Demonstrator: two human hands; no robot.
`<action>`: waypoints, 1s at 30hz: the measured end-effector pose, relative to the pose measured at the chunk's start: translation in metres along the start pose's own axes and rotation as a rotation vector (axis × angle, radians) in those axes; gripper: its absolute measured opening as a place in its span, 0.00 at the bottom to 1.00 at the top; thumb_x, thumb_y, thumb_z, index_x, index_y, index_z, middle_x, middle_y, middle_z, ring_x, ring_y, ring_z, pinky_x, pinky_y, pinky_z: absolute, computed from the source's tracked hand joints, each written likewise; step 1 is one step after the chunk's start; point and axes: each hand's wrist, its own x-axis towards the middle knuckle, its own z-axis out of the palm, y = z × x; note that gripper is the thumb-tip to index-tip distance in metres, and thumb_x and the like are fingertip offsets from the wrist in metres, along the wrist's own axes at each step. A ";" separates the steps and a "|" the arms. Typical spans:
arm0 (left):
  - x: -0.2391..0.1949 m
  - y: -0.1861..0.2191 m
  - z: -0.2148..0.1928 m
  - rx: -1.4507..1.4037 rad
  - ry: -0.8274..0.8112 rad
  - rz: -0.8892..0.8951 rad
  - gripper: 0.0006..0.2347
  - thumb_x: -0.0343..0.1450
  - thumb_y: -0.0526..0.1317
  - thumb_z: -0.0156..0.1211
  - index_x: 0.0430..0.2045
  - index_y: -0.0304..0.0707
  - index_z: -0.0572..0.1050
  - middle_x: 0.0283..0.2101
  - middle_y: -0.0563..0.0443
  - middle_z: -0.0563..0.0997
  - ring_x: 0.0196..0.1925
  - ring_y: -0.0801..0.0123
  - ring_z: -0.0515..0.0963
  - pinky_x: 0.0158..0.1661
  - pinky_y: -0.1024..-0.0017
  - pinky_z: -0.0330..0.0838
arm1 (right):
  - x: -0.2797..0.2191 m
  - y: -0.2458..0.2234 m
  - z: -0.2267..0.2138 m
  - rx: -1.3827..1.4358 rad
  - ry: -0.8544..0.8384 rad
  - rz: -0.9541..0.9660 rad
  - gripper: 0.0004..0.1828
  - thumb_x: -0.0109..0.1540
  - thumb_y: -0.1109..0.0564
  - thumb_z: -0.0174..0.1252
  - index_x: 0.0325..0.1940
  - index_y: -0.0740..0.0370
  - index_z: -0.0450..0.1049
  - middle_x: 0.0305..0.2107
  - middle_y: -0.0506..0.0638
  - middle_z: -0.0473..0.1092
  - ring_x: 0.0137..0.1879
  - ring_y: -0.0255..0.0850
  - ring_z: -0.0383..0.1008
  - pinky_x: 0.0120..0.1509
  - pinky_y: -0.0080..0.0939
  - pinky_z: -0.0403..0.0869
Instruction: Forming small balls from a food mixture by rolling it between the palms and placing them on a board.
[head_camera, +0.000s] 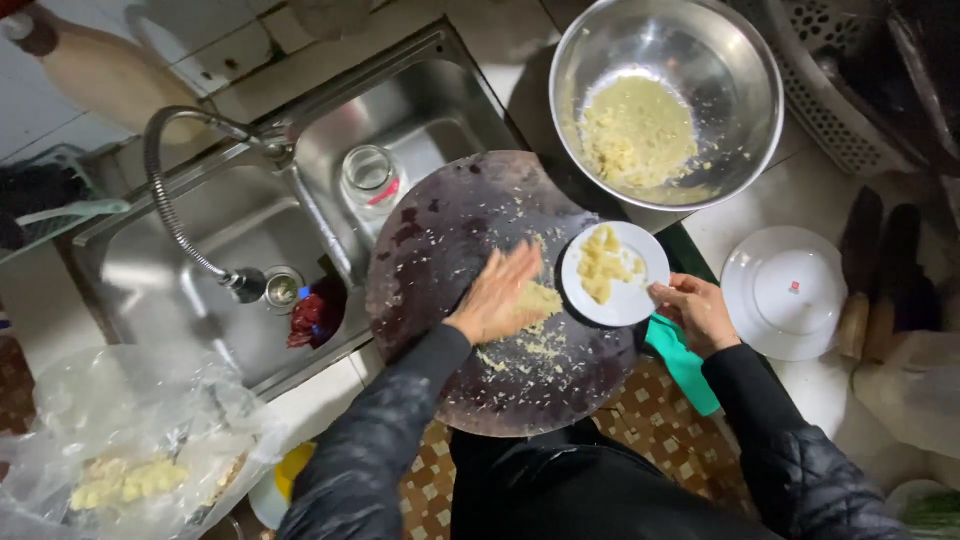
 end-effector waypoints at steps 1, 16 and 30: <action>-0.005 0.005 -0.004 -0.002 0.052 0.064 0.45 0.68 0.70 0.52 0.73 0.32 0.57 0.77 0.31 0.58 0.74 0.36 0.58 0.68 0.41 0.47 | -0.005 -0.005 -0.004 -0.007 -0.003 0.007 0.17 0.60 0.61 0.72 0.49 0.70 0.76 0.31 0.53 0.73 0.31 0.40 0.77 0.33 0.37 0.79; 0.073 -0.023 -0.016 0.147 -0.158 -0.037 0.38 0.77 0.64 0.40 0.74 0.29 0.55 0.80 0.30 0.48 0.83 0.42 0.41 0.73 0.36 0.37 | -0.037 -0.026 -0.060 0.138 0.077 0.053 0.15 0.61 0.63 0.71 0.50 0.67 0.75 0.32 0.48 0.70 0.35 0.35 0.76 0.40 0.34 0.78; 0.128 0.021 0.013 0.144 -0.303 0.308 0.40 0.77 0.69 0.36 0.74 0.30 0.56 0.74 0.27 0.63 0.77 0.36 0.60 0.75 0.40 0.44 | -0.055 -0.044 -0.086 0.250 0.163 0.063 0.14 0.61 0.63 0.71 0.47 0.61 0.74 0.29 0.43 0.68 0.32 0.31 0.76 0.41 0.30 0.79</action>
